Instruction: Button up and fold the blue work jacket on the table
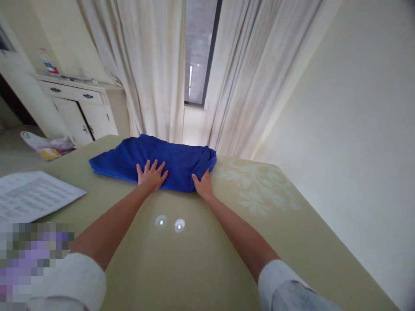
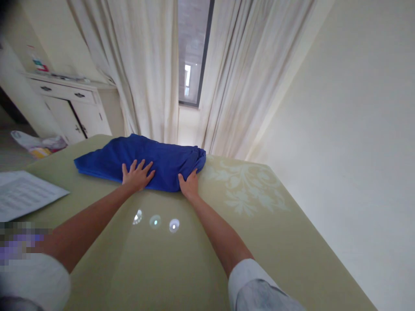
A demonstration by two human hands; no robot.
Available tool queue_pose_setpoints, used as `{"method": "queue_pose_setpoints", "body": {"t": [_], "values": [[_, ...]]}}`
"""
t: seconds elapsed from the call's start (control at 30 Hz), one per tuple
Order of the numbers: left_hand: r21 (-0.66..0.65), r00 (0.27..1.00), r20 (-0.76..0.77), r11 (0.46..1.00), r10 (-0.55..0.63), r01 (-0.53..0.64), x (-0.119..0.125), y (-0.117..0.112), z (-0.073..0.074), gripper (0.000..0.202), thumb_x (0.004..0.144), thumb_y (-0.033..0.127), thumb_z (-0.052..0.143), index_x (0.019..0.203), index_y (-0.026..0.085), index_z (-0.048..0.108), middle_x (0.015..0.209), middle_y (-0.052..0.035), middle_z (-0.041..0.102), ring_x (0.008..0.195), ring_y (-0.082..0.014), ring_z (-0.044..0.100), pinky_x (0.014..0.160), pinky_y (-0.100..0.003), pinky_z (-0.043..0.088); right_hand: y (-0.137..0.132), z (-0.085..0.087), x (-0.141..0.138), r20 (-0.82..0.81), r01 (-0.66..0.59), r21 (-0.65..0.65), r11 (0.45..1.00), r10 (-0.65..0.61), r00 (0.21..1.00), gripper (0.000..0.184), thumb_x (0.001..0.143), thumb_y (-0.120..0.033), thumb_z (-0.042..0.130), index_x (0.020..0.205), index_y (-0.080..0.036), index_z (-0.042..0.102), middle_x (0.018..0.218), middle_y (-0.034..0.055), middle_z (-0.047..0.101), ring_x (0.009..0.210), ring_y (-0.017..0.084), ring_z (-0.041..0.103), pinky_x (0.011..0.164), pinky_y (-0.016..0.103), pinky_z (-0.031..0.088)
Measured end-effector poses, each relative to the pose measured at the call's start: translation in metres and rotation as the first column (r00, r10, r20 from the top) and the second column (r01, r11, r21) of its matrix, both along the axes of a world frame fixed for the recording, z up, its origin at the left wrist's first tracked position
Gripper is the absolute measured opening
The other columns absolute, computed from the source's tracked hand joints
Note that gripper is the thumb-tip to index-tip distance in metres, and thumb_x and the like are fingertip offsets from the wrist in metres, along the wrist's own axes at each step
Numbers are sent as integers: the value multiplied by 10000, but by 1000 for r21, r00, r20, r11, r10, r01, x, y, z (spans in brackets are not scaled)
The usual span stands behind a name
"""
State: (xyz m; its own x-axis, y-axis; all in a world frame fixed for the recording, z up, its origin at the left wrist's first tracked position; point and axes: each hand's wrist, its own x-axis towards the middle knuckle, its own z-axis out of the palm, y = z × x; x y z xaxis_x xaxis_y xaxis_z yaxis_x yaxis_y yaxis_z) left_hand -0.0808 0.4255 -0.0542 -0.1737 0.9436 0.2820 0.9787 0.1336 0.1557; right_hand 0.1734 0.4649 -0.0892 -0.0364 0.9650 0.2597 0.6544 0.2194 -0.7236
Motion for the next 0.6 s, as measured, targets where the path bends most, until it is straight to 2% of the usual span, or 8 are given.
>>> {"method": "queue_pose_setpoints", "body": {"t": [0.07, 0.13, 0.2, 0.27, 0.33, 0.43, 0.5, 0.6], "values": [[65, 1000, -25, 998, 6, -4, 0, 4, 11, 593, 1053, 387, 327, 1614, 249, 460, 1706, -105, 379, 1590, -357, 275, 1285, -653, 106, 12, 3, -45, -47, -70, -23, 997, 69, 997, 1055, 930, -516, 630, 1656, 51, 116, 1695, 316, 253, 1597, 384, 275, 1309, 501, 236], [67, 998, 57, 998, 14, -18, 3, 7, 20, 600, 1056, 353, 297, 1627, 230, 433, 1691, -113, 406, 1559, -327, 352, 1284, -602, 196, 26, 14, -81, -94, -218, -99, 971, 209, 973, 1174, 875, -505, 712, 1672, 30, 38, 1730, 291, 166, 1627, 373, 181, 1322, 492, 202], [8, 984, 170, 998, 63, -65, 7, 8, 27, 642, 1055, 491, 322, 1638, 238, 408, 1690, -139, 399, 1542, -357, 383, 1252, -638, 258, 36, 26, -99, -165, -381, -201, 902, 352, 921, 1350, 773, -532, 826, 1682, 0, -18, 1737, 276, 156, 1629, 363, 177, 1319, 474, 212], [-59, 967, 224, 992, 123, -112, 7, 5, 30, 769, 1002, 653, 403, 1642, 226, 399, 1706, -180, 351, 1545, -402, 369, 1228, -682, 274, 37, 35, -98, -225, -483, -232, 844, 436, 871, 1523, 626, -547, 934, 1688, -23, -23, 1731, 272, 190, 1620, 367, 210, 1315, 470, 221], [-80, 970, 201, 989, 138, -124, 5, -1, 31, 756, 978, 660, 471, 1587, 212, 495, 1709, -190, 338, 1544, -418, 367, 1226, -670, 293, 26, 36, -80, -258, -522, -186, 833, 471, 844, 1596, 525, -538, 989, 1698, -51, 23, 1732, 260, 199, 1616, 373, 219, 1318, 483, 204], [-4, 991, 132, 999, 33, -33, 8, -9, 34, 434, 1021, 434, 471, 1281, 224, 749, 1653, -119, 464, 1515, -351, 433, 1255, -554, 315, -10, 29, -33, -335, -509, -190, 839, 432, 837, 1505, 537, -548, 988, 1708, -144, 133, 1745, 223, 193, 1593, 379, 286, 1290, 532, 275], [67, 991, 128, 998, -24, 16, 21, -11, 43, 391, 1037, 316, 420, 1142, 203, 779, 1556, -118, 582, 1478, -302, 489, 1266, -510, 305, -39, 26, 3, -410, -480, -270, 835, 352, 842, 1337, 621, -563, 953, 1691, -200, 238, 1727, 214, 266, 1533, 371, 411, 1229, 540, 390], [160, 979, 201, 987, -17, -16, 63, -18, 66, 439, 1072, 294, 331, 1141, 136, 736, 1440, -194, 656, 1404, -318, 559, 1252, -593, 283, -75, 36, 58, -538, -453, -356, 818, 217, 815, 918, 827, -614, 803, 1587, -241, 448, 1632, 187, 462, 1425, 310, 558, 1122, 480, 522]]}}
